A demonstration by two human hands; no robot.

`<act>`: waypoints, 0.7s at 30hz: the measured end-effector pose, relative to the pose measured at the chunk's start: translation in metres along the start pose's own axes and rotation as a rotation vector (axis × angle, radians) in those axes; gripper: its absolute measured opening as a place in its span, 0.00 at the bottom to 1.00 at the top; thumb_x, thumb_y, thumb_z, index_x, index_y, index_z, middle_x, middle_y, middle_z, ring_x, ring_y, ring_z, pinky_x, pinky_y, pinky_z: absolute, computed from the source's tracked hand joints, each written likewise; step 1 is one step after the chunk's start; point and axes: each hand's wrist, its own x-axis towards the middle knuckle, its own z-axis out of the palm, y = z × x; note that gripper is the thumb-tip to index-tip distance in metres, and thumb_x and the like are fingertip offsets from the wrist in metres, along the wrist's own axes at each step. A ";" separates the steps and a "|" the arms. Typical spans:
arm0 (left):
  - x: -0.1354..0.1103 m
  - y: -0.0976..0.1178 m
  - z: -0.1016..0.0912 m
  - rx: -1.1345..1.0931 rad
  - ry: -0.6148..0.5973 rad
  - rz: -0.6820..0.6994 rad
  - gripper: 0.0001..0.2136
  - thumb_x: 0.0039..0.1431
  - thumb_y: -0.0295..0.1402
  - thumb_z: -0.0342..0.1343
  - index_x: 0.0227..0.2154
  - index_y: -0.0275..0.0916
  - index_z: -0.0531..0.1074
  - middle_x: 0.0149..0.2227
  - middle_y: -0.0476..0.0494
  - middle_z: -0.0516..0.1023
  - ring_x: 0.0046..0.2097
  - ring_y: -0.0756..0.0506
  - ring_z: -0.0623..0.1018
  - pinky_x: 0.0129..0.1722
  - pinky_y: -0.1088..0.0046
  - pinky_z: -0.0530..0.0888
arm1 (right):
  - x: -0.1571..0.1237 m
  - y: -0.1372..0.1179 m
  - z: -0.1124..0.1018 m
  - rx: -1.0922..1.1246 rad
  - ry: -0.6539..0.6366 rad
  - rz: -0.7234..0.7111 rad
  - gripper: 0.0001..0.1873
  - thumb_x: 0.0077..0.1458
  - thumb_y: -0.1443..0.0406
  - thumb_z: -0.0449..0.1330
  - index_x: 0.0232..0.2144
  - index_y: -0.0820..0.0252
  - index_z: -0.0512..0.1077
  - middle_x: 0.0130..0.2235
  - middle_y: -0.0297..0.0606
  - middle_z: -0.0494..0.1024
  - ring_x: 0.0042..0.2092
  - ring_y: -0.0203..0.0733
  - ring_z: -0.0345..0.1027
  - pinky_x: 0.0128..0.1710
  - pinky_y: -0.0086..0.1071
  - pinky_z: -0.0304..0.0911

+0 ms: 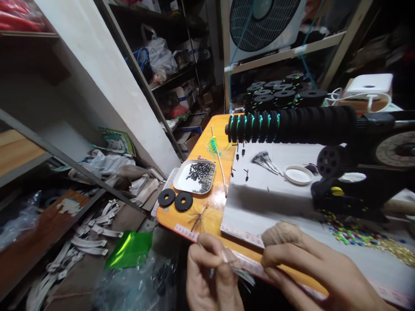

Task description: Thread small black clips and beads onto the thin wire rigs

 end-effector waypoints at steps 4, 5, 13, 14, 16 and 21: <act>0.033 0.025 0.008 0.089 0.049 0.083 0.16 0.46 0.37 0.75 0.23 0.40 0.70 0.29 0.54 0.67 0.26 0.56 0.69 0.25 0.86 0.70 | 0.000 0.005 -0.002 -0.082 0.103 0.018 0.11 0.59 0.74 0.56 0.39 0.53 0.69 0.36 0.37 0.74 0.35 0.38 0.74 0.33 0.25 0.70; 0.042 0.031 0.009 0.125 0.048 0.102 0.16 0.45 0.37 0.75 0.23 0.39 0.70 0.30 0.54 0.68 0.26 0.56 0.70 0.25 0.87 0.71 | 0.002 0.006 -0.003 -0.103 0.130 0.035 0.10 0.59 0.73 0.56 0.39 0.53 0.69 0.35 0.37 0.74 0.35 0.39 0.74 0.32 0.26 0.70; 0.106 0.053 0.003 0.312 -0.112 0.142 0.19 0.48 0.32 0.71 0.21 0.36 0.63 0.37 0.48 0.80 0.18 0.62 0.59 0.17 0.88 0.60 | 0.010 0.008 -0.007 -0.034 0.106 0.097 0.07 0.63 0.71 0.53 0.36 0.54 0.68 0.33 0.37 0.74 0.33 0.38 0.71 0.31 0.27 0.69; 0.115 0.055 0.001 0.339 -0.127 0.168 0.19 0.48 0.32 0.70 0.21 0.37 0.61 0.35 0.50 0.79 0.18 0.62 0.58 0.17 0.87 0.59 | 0.010 0.008 -0.006 -0.037 0.100 0.103 0.07 0.63 0.71 0.54 0.35 0.54 0.68 0.33 0.36 0.73 0.33 0.38 0.71 0.31 0.27 0.68; 0.136 0.057 -0.003 0.405 -0.176 0.188 0.19 0.47 0.33 0.69 0.22 0.38 0.59 0.30 0.52 0.77 0.19 0.60 0.58 0.19 0.85 0.59 | 0.009 0.008 -0.004 -0.043 0.094 0.111 0.07 0.62 0.70 0.55 0.33 0.55 0.69 0.31 0.35 0.73 0.31 0.37 0.71 0.29 0.26 0.67; 0.190 0.061 -0.009 0.715 -0.280 0.242 0.11 0.54 0.31 0.60 0.26 0.41 0.61 0.25 0.56 0.67 0.26 0.54 0.67 0.27 0.80 0.66 | 0.007 0.008 0.002 -0.050 0.102 0.122 0.11 0.62 0.68 0.54 0.29 0.54 0.72 0.29 0.35 0.71 0.29 0.37 0.70 0.26 0.27 0.65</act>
